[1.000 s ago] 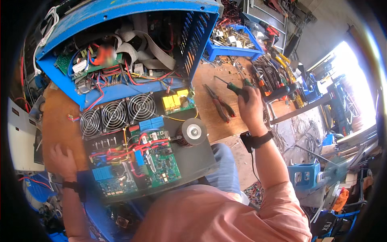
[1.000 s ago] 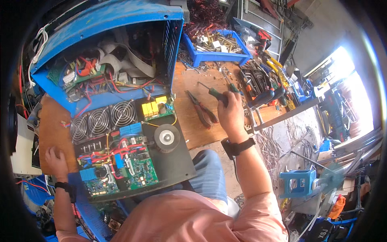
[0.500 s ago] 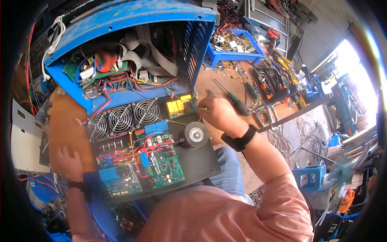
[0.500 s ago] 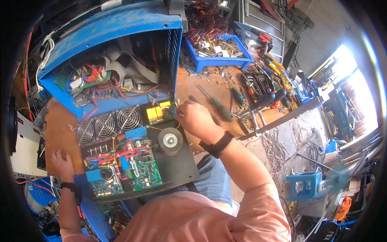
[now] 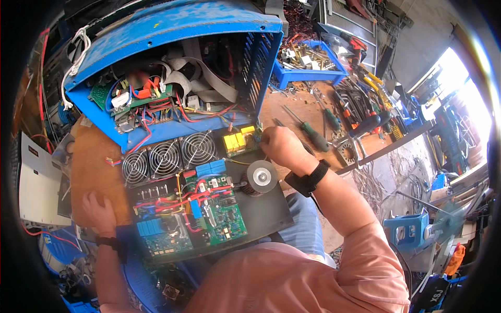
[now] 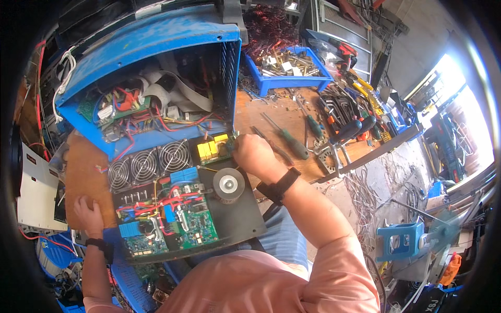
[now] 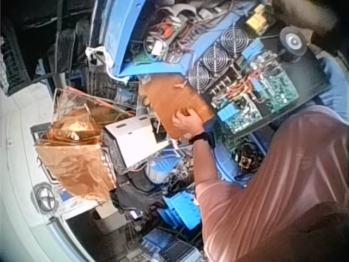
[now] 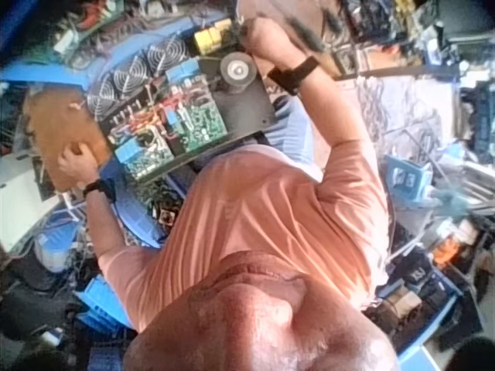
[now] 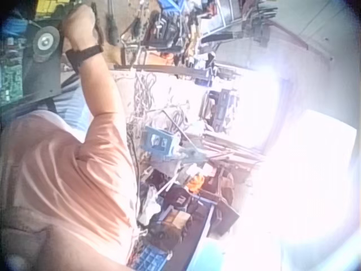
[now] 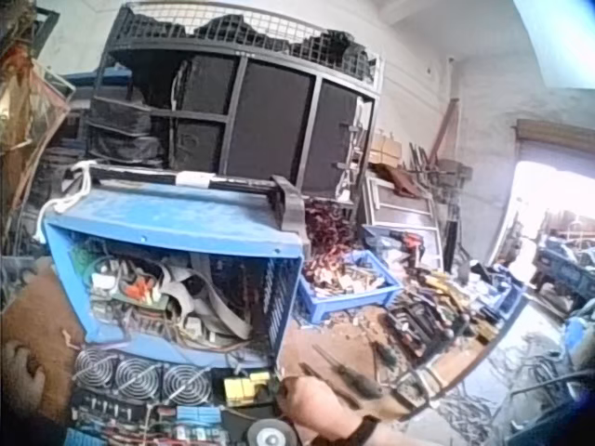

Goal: Repairing an electronic circuit board within a metal housing using hand tools.

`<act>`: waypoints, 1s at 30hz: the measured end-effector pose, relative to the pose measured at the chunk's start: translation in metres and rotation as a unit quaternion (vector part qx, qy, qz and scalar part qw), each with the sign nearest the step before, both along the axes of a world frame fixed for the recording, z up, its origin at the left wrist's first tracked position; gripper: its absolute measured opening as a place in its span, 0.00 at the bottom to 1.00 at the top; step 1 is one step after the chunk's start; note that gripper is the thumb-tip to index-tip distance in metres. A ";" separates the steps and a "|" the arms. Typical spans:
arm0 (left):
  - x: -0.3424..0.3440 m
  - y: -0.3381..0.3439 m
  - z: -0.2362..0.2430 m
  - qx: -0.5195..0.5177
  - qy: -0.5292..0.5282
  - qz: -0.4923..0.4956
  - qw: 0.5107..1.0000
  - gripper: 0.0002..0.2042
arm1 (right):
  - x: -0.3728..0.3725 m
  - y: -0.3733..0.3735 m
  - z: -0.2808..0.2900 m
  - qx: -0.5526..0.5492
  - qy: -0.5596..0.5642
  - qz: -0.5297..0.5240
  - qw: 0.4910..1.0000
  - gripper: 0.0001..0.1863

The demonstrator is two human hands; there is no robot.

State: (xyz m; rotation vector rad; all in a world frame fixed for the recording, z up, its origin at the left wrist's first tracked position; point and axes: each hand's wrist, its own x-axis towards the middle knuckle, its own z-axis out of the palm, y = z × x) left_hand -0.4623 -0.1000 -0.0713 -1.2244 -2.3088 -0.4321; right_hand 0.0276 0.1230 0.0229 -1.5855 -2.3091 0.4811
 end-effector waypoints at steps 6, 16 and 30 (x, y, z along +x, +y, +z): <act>-0.002 0.000 -0.002 0.008 -0.005 -0.008 1.000 0.17 | 0.000 0.008 0.000 -0.017 -0.021 0.005 1.000 0.06; 0.001 -0.002 0.000 0.011 -0.007 -0.017 1.000 0.17 | 0.005 0.001 -0.004 0.137 0.046 0.016 0.989 0.03; 0.017 0.002 0.020 -0.054 -0.032 0.038 0.997 0.19 | 0.044 0.110 0.074 0.263 0.257 -0.040 0.929 0.13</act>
